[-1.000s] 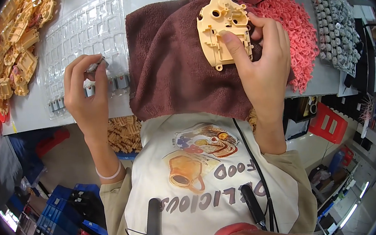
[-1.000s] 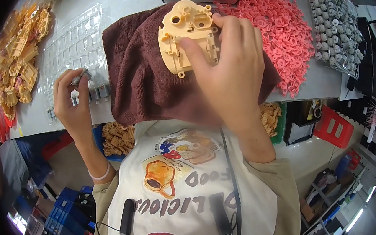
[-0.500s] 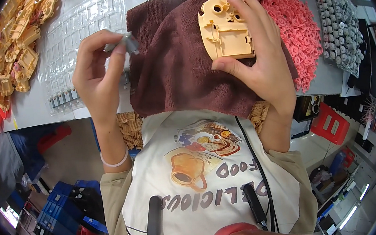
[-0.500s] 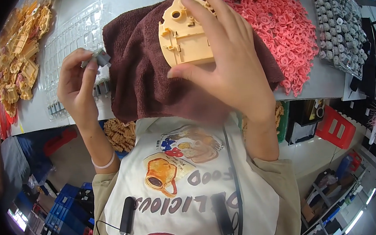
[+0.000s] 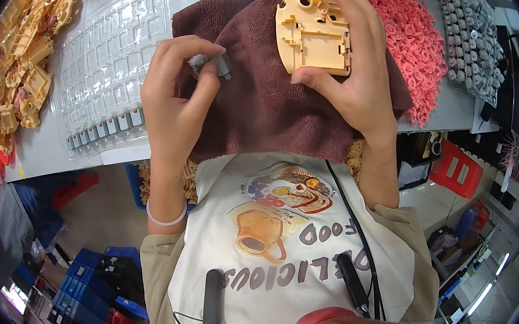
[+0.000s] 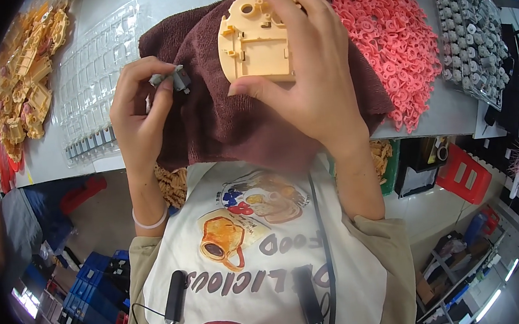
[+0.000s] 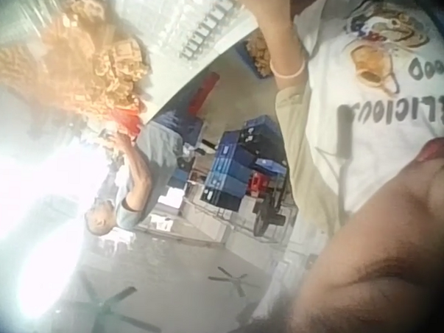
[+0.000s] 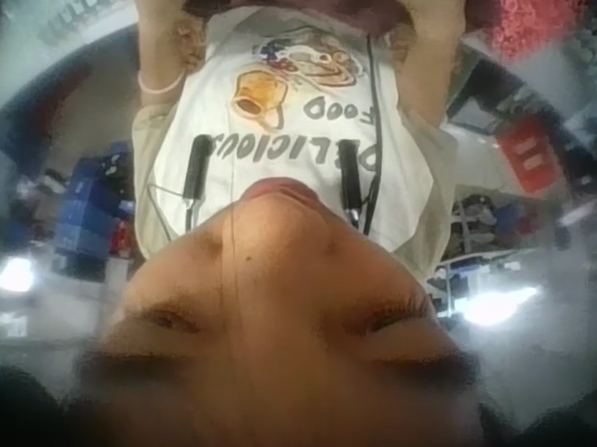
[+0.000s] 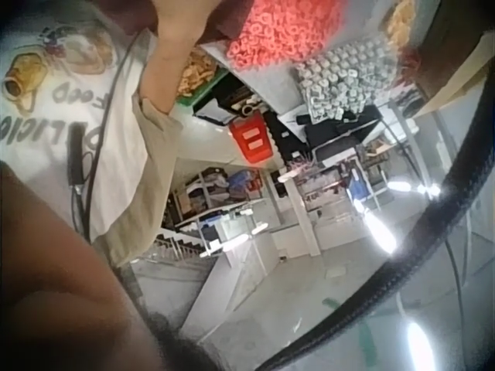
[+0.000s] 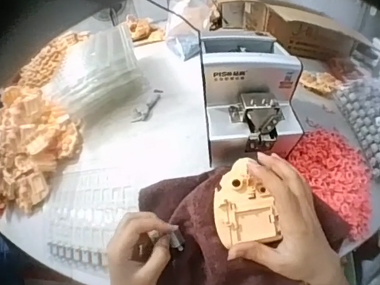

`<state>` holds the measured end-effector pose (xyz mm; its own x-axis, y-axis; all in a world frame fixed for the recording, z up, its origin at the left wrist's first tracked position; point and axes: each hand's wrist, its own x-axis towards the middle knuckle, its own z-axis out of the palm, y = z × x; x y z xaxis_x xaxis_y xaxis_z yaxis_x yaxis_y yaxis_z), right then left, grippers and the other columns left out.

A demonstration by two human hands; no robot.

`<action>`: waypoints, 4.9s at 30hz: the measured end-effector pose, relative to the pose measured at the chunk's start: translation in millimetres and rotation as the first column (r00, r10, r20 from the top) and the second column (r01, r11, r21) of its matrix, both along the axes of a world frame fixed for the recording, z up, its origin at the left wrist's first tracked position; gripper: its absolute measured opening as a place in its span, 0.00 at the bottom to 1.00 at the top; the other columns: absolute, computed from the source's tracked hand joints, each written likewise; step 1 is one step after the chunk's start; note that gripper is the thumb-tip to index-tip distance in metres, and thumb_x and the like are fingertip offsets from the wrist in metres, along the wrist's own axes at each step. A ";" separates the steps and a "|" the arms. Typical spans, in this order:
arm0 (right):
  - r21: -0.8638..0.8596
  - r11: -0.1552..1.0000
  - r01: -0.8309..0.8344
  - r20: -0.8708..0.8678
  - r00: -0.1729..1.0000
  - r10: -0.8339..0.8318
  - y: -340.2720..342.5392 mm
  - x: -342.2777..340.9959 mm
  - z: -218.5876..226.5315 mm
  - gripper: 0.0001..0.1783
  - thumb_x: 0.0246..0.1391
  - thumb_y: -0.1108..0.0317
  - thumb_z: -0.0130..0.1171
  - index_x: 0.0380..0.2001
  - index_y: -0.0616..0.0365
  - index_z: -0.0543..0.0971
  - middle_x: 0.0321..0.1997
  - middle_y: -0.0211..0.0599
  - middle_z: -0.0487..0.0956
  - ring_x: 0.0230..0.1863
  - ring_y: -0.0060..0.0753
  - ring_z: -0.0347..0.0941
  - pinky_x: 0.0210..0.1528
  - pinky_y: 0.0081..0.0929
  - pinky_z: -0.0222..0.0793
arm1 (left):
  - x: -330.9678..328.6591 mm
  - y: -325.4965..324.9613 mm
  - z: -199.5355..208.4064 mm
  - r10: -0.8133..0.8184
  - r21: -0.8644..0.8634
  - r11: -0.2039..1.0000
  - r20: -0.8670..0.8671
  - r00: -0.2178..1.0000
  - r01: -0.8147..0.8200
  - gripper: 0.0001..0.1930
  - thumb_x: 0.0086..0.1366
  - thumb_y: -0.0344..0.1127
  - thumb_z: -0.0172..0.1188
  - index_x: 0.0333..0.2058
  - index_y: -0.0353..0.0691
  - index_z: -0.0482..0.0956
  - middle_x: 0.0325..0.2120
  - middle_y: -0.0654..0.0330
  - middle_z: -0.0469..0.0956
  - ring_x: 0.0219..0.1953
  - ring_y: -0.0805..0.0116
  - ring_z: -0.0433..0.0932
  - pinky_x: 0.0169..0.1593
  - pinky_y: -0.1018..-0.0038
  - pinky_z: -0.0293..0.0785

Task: The person assembles components by fitting motors and plastic pieces into casings by hand, then driving screws into them using an electric screwdriver.

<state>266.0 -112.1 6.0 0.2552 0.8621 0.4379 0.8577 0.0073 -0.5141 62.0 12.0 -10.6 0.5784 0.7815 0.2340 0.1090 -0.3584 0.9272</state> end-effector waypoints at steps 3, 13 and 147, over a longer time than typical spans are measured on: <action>0.121 0.993 -0.010 -0.018 1.000 0.012 -4.3 4.1 -4.8 0.48 0.39 0.51 0.76 0.63 0.55 0.68 0.65 0.45 0.65 0.64 0.51 0.62 0.66 0.42 0.56 | 2.0 -0.1 -1.3 -0.015 0.155 0.987 -0.098 0.995 0.030 0.10 0.56 0.19 0.58 0.37 0.36 0.81 0.37 0.60 0.79 0.34 0.70 0.79 0.36 0.78 0.73; 0.350 0.925 0.145 -0.152 0.984 -0.097 -20.2 12.0 -5.1 0.30 0.50 0.63 0.70 0.55 0.62 0.73 0.57 0.45 0.75 0.60 0.46 0.68 0.63 0.38 0.61 | -2.4 3.0 11.1 0.107 0.150 0.983 0.031 0.994 -0.110 0.16 0.54 0.17 0.60 0.43 0.33 0.80 0.42 0.57 0.79 0.41 0.69 0.80 0.46 0.75 0.77; -0.091 0.995 -0.047 -0.612 0.791 -0.019 19.3 31.7 54.7 0.08 0.43 0.82 0.70 0.29 0.66 0.82 0.35 0.37 0.78 0.38 0.26 0.74 0.42 0.21 0.69 | 83.5 -1.2 39.0 -0.327 0.430 0.800 -0.272 0.905 0.418 0.48 0.52 0.51 0.73 0.62 0.27 0.58 0.57 0.39 0.66 0.58 0.43 0.69 0.61 0.59 0.68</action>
<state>297.7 -92.7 60.6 0.4289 0.8967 0.1093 0.3637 -0.0606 -0.9295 145.5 10.8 28.4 0.8682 0.3186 0.3804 0.0203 -0.7888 0.6143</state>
